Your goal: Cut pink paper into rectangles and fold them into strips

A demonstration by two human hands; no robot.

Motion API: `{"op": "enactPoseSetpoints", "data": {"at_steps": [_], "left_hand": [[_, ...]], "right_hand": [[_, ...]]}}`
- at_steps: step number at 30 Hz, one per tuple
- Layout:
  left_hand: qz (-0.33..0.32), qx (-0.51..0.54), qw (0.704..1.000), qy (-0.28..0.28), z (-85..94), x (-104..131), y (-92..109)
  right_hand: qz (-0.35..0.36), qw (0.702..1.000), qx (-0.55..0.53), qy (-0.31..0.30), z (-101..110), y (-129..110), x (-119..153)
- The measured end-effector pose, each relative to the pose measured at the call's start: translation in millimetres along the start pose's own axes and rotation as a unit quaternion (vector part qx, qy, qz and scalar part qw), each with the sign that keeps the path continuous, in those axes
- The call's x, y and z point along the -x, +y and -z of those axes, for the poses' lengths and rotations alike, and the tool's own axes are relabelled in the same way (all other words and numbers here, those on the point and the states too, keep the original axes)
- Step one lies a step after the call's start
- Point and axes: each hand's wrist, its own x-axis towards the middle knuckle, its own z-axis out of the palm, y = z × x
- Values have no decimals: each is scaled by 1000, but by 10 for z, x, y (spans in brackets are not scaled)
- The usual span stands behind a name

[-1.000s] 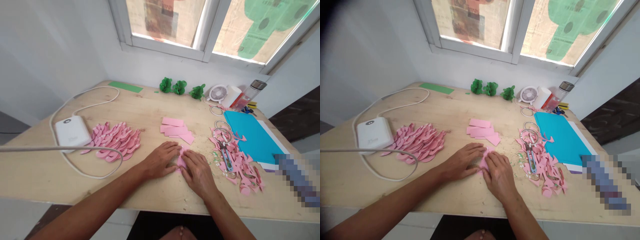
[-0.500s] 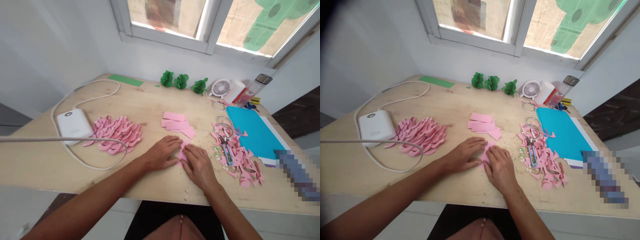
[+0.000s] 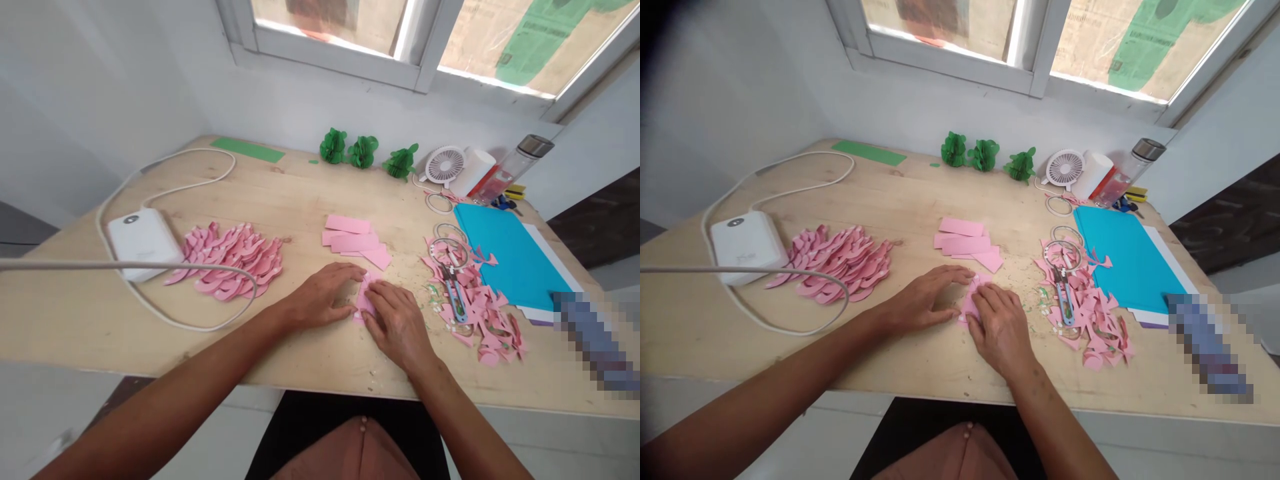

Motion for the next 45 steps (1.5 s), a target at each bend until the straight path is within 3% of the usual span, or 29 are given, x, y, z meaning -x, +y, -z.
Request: {"op": "enactPoseSetpoints", "data": {"at_steps": [17, 29, 45], "left_hand": [[-9, -22, 1000, -7, -2, 7, -3], [-33, -129, 991, -28, -96, 1, -27], [-49, -141, 988, -36, -95, -4, -31]], "right_hand": [[0, 1000, 0, -8, 3, 5, -6], [-3, 1000, -4, -1, 7, -2, -4], [-6, 1000, -2, -4, 2, -10, 6]]}}
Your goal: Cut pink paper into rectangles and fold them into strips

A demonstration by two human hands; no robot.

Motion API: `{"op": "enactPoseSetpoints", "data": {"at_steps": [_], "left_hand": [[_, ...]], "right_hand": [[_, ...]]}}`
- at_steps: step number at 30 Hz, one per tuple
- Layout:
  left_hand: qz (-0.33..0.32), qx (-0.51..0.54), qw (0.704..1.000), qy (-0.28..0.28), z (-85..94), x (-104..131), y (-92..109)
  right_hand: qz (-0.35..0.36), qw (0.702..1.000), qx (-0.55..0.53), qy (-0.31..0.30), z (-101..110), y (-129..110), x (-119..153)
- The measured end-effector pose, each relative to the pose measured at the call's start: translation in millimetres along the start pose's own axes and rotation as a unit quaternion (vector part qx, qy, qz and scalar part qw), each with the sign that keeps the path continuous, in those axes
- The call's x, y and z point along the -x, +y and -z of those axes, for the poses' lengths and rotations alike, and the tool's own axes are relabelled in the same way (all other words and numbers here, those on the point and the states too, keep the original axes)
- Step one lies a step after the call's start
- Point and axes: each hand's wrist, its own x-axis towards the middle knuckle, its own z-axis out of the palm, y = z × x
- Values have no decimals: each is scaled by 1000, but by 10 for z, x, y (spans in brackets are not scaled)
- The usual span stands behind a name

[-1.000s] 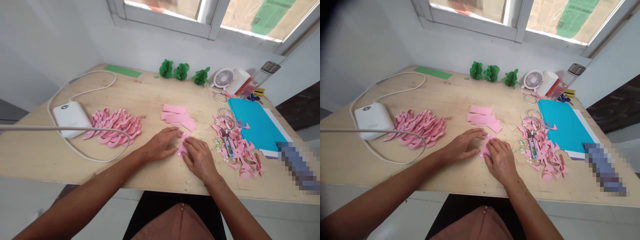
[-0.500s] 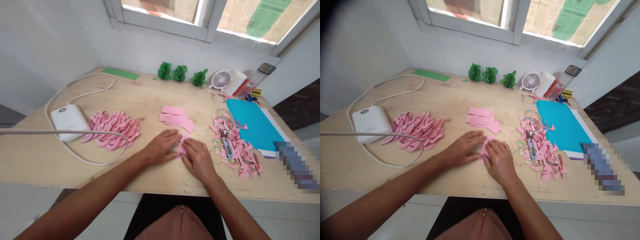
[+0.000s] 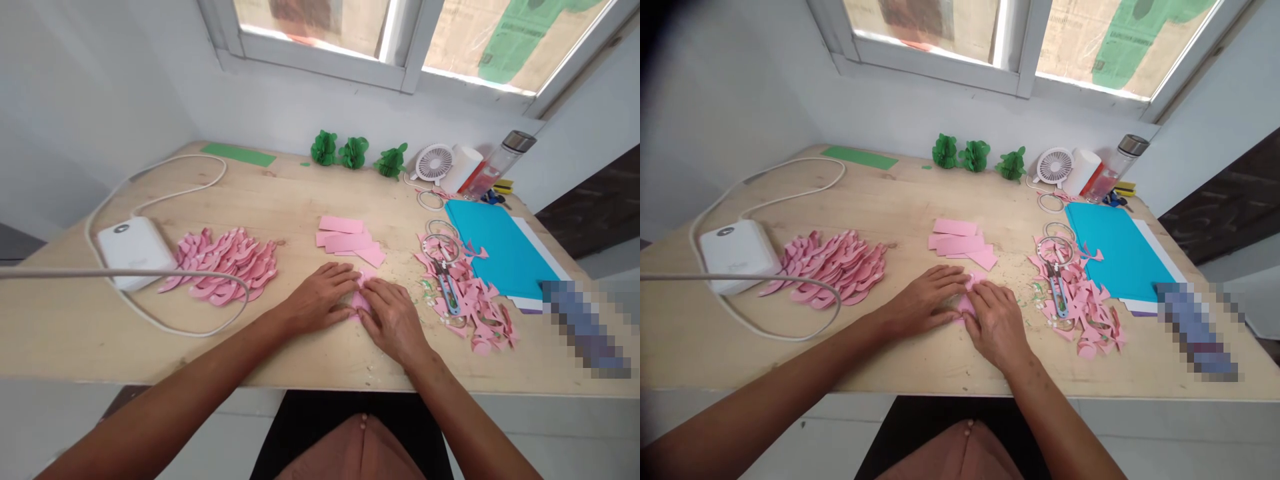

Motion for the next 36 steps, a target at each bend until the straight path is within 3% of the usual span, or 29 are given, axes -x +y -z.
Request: {"op": "enactPoseSetpoints", "data": {"at_steps": [36], "left_hand": [[-27, -46, 999, -12, 1, 17, -16]], "right_hand": [[-18, 999, -27, 1, -5, 0, 14]]}}
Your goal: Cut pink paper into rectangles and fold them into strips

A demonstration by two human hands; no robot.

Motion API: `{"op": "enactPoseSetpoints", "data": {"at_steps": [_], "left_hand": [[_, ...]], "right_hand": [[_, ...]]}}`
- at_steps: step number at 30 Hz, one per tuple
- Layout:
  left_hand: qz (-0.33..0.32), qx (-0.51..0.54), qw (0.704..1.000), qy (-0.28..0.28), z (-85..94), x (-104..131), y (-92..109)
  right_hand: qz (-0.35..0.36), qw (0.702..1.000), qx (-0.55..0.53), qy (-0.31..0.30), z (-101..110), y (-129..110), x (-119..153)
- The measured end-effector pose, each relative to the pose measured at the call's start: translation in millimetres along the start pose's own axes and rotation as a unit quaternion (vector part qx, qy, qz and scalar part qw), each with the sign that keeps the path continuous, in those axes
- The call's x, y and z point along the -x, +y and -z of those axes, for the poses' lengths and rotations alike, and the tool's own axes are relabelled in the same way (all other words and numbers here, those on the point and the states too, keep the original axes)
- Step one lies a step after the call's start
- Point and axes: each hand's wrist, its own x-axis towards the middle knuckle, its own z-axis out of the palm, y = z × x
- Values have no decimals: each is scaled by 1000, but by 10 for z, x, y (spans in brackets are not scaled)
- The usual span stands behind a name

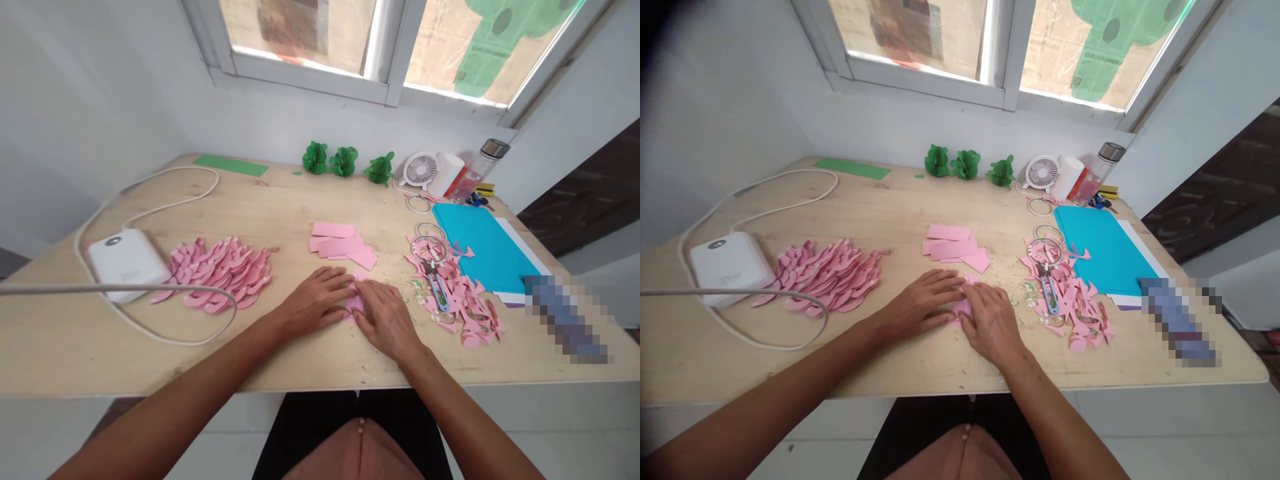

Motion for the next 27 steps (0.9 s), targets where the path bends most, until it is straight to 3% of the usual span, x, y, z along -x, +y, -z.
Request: {"op": "enactPoseSetpoints", "data": {"at_steps": [13, 27], "left_hand": [[10, 15, 1000, 3, -7, 1, -5], [-21, 5, 1000, 7, -81, 21, -101]], "right_hand": [[3, 1000, -3, 1, -6, 13, 0], [-15, 999, -27, -7, 29, -36, -23]]}}
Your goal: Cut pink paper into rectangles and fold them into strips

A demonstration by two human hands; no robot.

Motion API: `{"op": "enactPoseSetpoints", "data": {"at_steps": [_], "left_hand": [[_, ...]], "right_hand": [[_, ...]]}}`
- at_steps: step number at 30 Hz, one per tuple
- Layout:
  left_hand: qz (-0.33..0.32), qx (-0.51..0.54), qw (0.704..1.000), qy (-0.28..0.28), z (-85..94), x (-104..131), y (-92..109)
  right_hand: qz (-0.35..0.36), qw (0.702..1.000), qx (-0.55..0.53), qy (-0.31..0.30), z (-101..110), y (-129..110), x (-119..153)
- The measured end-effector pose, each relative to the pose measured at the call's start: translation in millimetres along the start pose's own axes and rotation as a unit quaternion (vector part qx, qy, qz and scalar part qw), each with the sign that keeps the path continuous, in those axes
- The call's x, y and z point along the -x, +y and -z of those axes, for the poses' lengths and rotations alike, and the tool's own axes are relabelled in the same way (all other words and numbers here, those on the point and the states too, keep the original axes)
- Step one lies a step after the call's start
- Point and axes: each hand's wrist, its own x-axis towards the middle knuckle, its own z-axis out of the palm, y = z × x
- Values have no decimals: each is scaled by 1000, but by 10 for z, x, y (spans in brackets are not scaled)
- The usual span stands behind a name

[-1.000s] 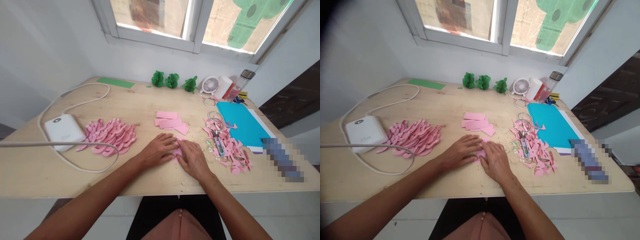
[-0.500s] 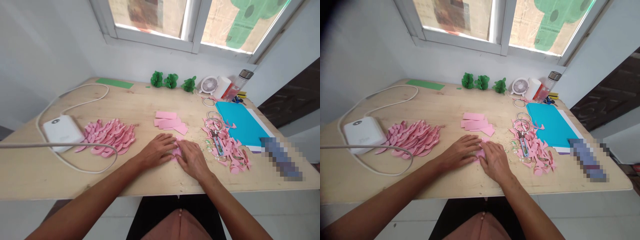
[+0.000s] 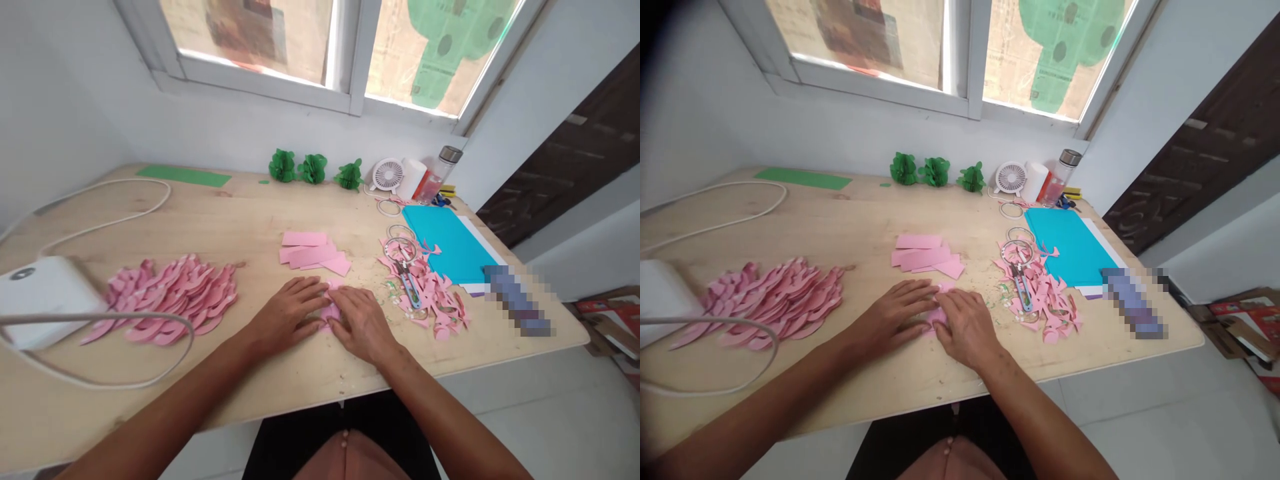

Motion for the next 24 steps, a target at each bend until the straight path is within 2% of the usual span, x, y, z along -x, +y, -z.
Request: {"op": "enactPoseSetpoints", "data": {"at_steps": [4, 7, 10, 13, 14, 16, 19, 24], "left_hand": [[1, 0, 1000, 7, 33, -7, 23], [-4, -1, 1000, 9, 55, -13, 38], [-7, 1, 1000, 10, 66, -16, 48], [-7, 5, 1000, 8, 73, -19, 57], [-6, 6, 1000, 9, 75, -20, 60], [-6, 8, 1000, 12, 76, -24, 62], [-7, 9, 1000, 18, 73, -25, 58], [-11, 12, 1000, 15, 75, -28, 58]], "right_hand": [[-3, 1000, -16, 14, 69, -14, -2], [-13, 999, -11, 47, 173, 31, 21], [-43, 995, 19, 91, 326, 220, 74], [-98, 985, 62, 131, 542, 542, 148], [-118, 982, 75, 130, 624, 659, 172], [-165, 977, 104, 90, 785, 873, 214], [-260, 947, 180, 48, 967, 1104, 245], [-301, 930, 212, 2, 1047, 1277, 176]]}}
